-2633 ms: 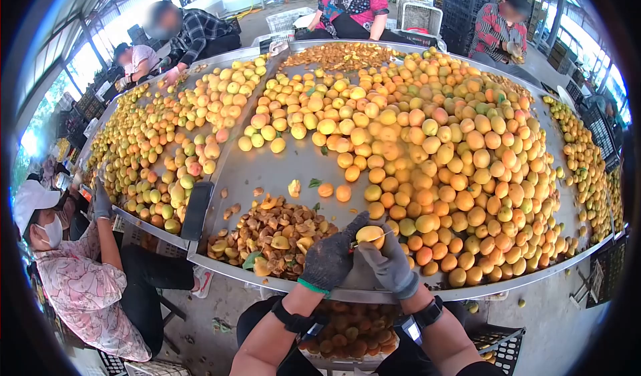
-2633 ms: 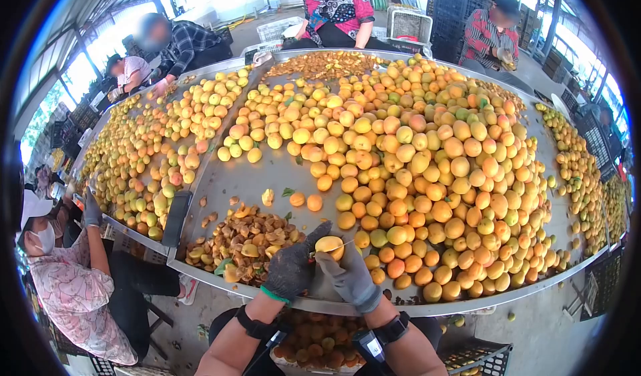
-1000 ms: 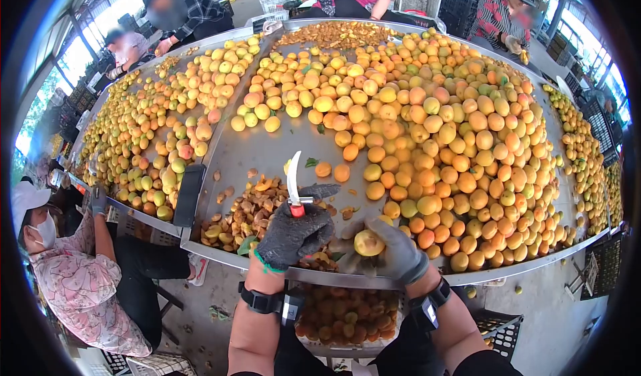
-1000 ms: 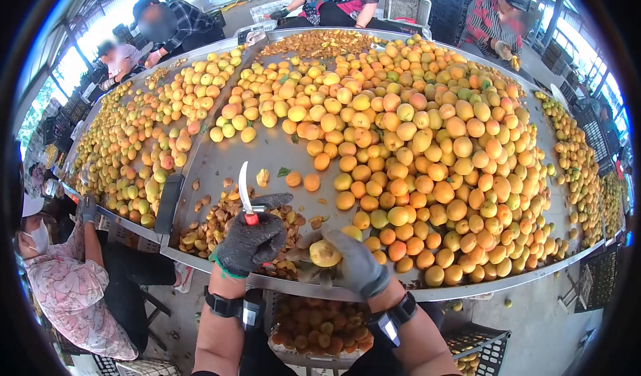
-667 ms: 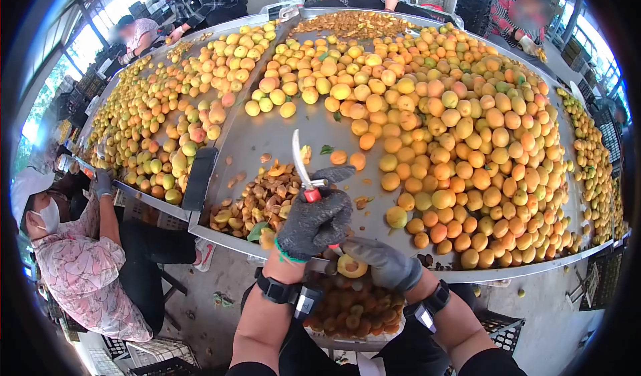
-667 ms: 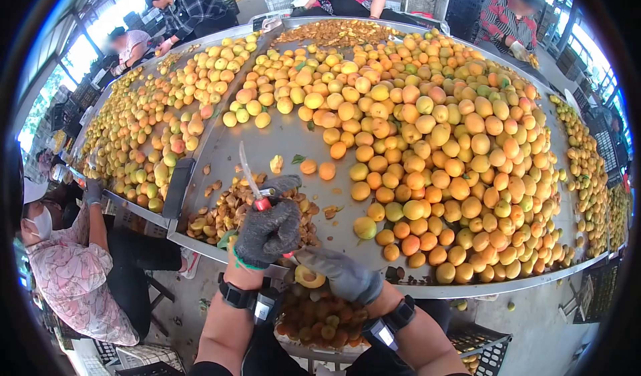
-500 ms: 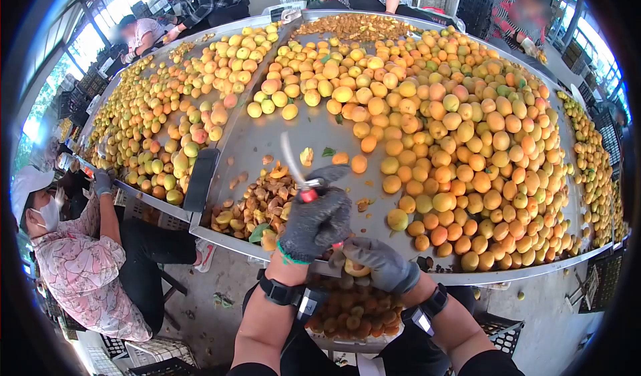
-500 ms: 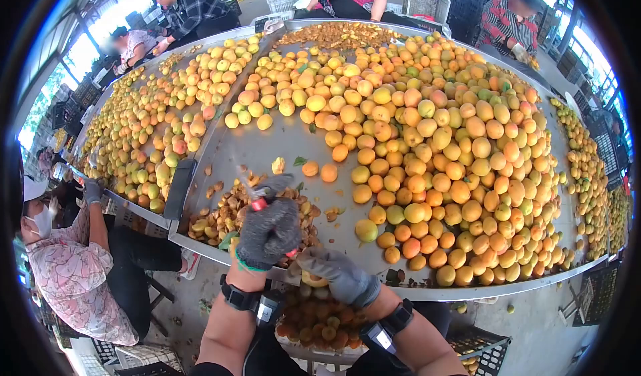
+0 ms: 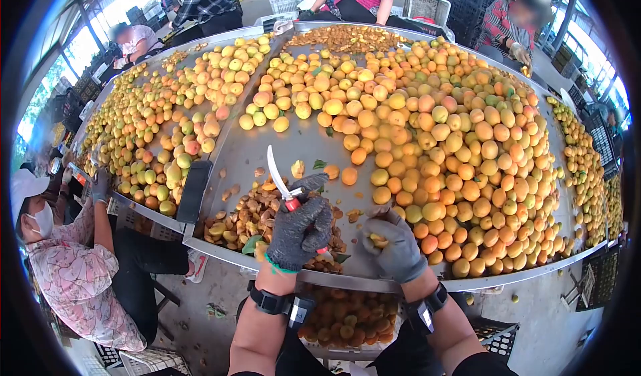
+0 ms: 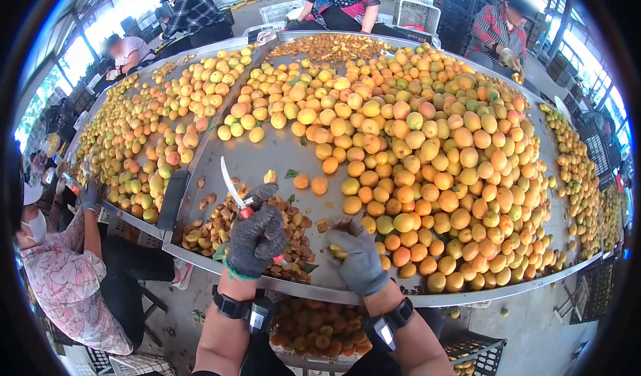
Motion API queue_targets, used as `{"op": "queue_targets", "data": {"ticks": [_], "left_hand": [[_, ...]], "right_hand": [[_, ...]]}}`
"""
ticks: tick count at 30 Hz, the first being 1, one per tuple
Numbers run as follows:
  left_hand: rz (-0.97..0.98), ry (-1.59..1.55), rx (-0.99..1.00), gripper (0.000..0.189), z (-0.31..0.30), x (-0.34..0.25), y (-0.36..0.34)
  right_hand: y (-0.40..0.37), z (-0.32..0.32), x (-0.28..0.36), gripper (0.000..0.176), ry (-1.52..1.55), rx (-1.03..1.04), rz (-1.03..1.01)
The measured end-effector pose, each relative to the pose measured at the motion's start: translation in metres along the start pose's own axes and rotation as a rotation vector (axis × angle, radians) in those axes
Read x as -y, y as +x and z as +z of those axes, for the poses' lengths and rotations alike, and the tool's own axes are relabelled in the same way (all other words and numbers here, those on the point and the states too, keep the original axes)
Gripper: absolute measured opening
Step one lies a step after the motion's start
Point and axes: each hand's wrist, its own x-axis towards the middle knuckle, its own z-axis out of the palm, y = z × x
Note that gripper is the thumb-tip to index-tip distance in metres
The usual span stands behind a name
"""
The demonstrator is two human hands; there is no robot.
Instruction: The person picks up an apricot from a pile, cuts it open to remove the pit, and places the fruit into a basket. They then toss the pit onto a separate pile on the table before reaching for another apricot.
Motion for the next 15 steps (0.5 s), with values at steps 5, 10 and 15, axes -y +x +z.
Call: {"op": "queue_targets", "data": {"ticks": [5,10,15], "left_hand": [[-0.034,0.088,-0.021,0.043,0.000,0.003,0.002],[-0.018,0.098,-0.047,0.038,0.004,0.008,0.007],[0.003,0.109,-0.042,0.038,0.005,0.008,0.006]], "right_hand": [[-0.002,0.011,-0.001,0.029,-0.586,0.099,-0.335],[0.005,0.006,0.006,0.029,-0.788,0.048,-0.432],[-0.001,0.027,0.020,0.021,0.116,-0.080,0.158]]}}
